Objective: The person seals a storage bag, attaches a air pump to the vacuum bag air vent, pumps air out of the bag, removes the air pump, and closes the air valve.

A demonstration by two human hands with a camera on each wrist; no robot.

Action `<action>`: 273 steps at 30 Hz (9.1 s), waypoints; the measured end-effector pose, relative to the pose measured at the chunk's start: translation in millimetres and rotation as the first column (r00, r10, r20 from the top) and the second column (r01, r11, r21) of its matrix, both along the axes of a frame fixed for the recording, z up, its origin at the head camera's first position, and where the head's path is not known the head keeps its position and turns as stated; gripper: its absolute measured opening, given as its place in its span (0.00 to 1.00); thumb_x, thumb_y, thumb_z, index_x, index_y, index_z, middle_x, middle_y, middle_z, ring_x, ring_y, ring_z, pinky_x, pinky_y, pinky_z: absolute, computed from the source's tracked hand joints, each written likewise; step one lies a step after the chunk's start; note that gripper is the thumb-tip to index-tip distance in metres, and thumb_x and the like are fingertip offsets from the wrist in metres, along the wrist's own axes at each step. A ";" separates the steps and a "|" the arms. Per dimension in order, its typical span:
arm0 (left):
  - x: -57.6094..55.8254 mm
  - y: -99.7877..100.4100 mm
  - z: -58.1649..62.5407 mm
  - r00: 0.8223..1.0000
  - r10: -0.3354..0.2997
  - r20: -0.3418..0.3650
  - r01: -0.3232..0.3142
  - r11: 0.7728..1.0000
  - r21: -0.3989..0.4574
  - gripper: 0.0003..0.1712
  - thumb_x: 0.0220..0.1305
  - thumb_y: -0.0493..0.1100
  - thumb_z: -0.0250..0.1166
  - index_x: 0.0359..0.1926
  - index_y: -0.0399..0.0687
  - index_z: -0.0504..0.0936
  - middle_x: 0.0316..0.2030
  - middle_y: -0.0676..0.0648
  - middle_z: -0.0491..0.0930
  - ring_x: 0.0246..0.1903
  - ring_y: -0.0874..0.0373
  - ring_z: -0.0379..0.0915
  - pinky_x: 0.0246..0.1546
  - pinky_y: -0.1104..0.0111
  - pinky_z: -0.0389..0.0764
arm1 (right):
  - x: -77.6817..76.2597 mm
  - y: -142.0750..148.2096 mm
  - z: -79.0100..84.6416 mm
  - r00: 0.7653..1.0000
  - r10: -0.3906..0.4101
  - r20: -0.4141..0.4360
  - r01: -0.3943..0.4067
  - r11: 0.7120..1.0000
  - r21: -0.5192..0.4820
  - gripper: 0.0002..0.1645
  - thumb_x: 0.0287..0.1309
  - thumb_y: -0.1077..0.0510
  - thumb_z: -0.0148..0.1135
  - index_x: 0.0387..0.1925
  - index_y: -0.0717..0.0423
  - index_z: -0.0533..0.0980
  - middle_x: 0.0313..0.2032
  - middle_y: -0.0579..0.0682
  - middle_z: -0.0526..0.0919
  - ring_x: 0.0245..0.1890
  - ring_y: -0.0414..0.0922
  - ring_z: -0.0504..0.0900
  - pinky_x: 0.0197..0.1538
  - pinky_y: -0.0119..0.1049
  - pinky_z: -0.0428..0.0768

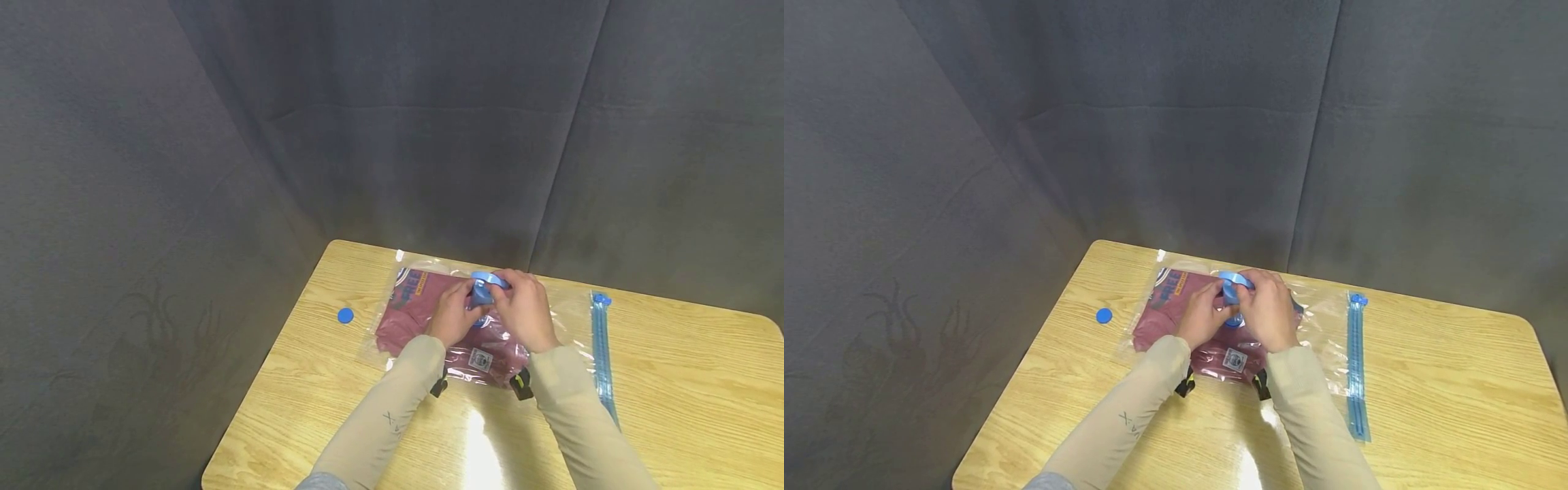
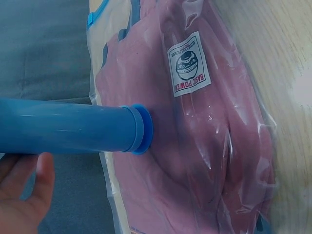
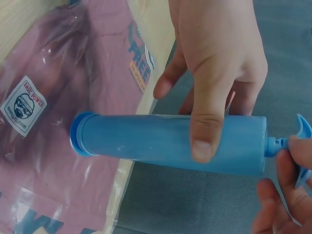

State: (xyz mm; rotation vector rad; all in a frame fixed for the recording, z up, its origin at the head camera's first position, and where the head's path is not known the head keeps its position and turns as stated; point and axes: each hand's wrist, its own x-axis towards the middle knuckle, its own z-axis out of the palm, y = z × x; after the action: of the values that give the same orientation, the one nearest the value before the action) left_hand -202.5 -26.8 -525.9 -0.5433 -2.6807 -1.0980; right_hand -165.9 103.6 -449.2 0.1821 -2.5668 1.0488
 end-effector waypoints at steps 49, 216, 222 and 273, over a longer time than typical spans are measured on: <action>-0.4 -4.2 3.5 0.994 -0.024 0.107 0.020 0.999 0.038 0.32 0.57 0.51 0.70 0.62 0.53 0.73 0.55 0.49 0.81 0.55 0.56 0.78 0.60 0.67 0.75 | 30.0 -12.6 90.3 0.933 -0.023 -0.359 -0.022 0.992 -0.122 0.10 0.58 0.66 0.63 0.41 0.66 0.81 0.31 0.57 0.83 0.31 0.41 0.72 0.35 0.18 0.66; 1.0 -15.3 -6.7 0.998 -0.056 -0.017 0.053 0.986 -0.159 0.29 0.57 0.55 0.69 0.56 0.50 0.74 0.45 0.48 0.85 0.45 0.56 0.82 0.48 0.70 0.81 | 14.9 -11.7 -4.6 1.000 0.006 0.015 -0.006 1.000 0.015 0.12 0.58 0.66 0.61 0.43 0.66 0.81 0.36 0.63 0.85 0.33 0.53 0.81 0.36 0.41 0.76; 0.9 -14.6 -6.4 0.998 -0.055 -0.026 0.050 0.986 -0.158 0.27 0.57 0.56 0.69 0.53 0.50 0.74 0.45 0.48 0.85 0.45 0.57 0.82 0.48 0.70 0.81 | 17.7 -12.9 1.9 1.000 0.007 0.009 -0.007 1.000 0.005 0.11 0.58 0.65 0.62 0.42 0.66 0.82 0.35 0.62 0.85 0.32 0.52 0.81 0.33 0.37 0.75; 2.5 -15.3 -7.8 0.998 -0.059 -0.022 0.056 0.990 -0.133 0.29 0.58 0.51 0.70 0.58 0.51 0.71 0.50 0.46 0.84 0.50 0.54 0.82 0.54 0.68 0.80 | 28.6 -13.6 31.0 0.999 -0.011 -0.046 0.007 0.995 -0.097 0.09 0.55 0.66 0.65 0.38 0.66 0.83 0.28 0.59 0.85 0.24 0.46 0.76 0.23 0.24 0.72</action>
State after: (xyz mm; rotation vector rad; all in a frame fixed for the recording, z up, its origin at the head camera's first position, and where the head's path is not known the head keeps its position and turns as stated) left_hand -200.1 -42.1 -533.7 -0.6567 -2.7452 -0.9243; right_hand -137.3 89.9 -418.3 0.1679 -2.4666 1.1487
